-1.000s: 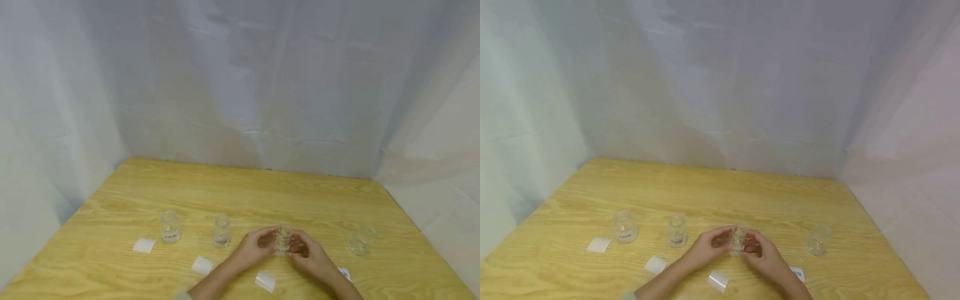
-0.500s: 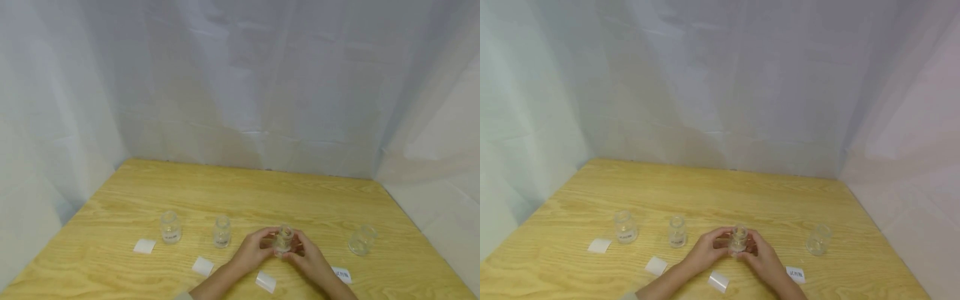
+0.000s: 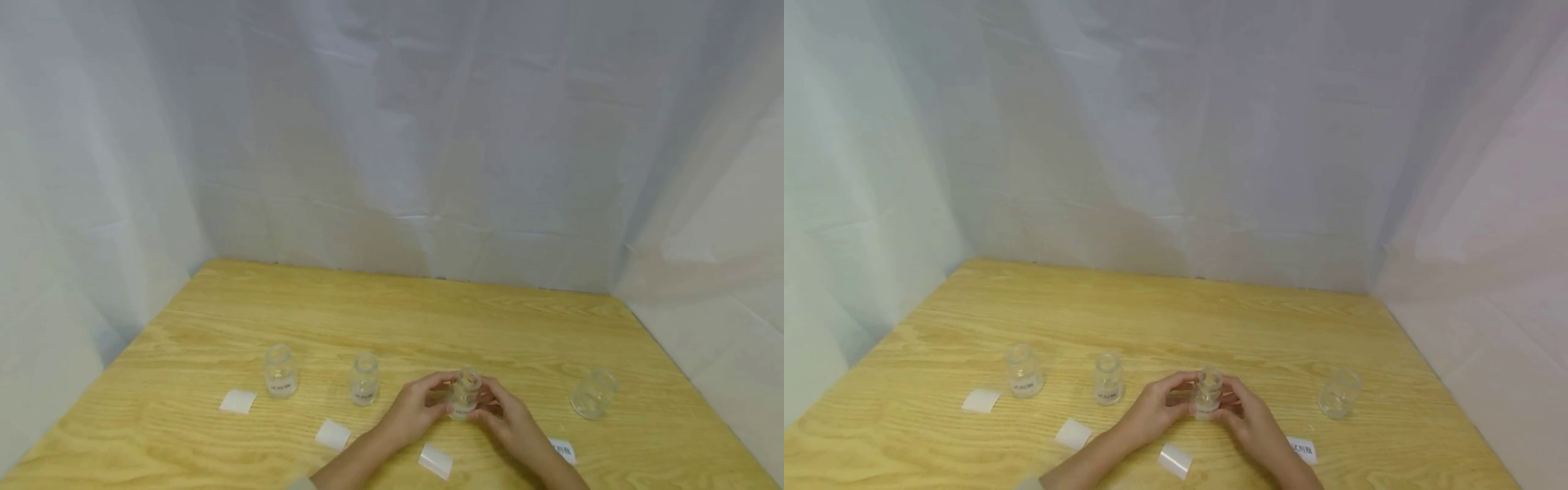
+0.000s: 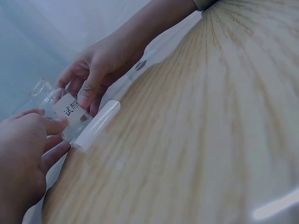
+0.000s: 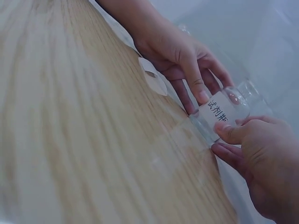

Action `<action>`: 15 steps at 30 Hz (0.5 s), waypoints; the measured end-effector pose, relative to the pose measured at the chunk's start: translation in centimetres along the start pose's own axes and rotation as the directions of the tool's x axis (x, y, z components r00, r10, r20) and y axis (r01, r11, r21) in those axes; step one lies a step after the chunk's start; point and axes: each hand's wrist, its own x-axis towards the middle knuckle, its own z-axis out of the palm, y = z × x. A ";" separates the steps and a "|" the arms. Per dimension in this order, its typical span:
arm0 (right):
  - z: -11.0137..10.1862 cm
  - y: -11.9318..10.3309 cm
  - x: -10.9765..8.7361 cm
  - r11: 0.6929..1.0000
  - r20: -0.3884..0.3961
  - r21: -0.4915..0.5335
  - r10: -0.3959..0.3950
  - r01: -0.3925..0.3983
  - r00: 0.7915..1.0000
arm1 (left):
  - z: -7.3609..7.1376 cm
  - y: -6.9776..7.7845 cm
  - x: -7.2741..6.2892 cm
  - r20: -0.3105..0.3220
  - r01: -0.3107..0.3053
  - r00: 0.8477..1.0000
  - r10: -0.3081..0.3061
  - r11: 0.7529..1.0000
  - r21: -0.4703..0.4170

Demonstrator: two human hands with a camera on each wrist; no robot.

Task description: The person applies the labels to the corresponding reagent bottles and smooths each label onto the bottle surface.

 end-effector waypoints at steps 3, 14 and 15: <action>-0.1 0.1 0.0 1.000 0.003 0.006 0.003 -0.003 1.000 | -0.1 0.0 0.0 0.013 0.020 1.000 -0.020 1.000 -0.001; -0.5 -0.2 -0.2 0.992 0.027 0.055 0.110 -0.111 0.994 | -0.2 0.1 0.0 0.024 0.007 1.000 -0.005 0.999 -0.045; -0.5 -0.2 -0.2 0.991 0.032 0.054 0.123 -0.125 0.992 | -0.3 0.1 -0.1 0.025 0.008 1.000 -0.007 0.999 -0.050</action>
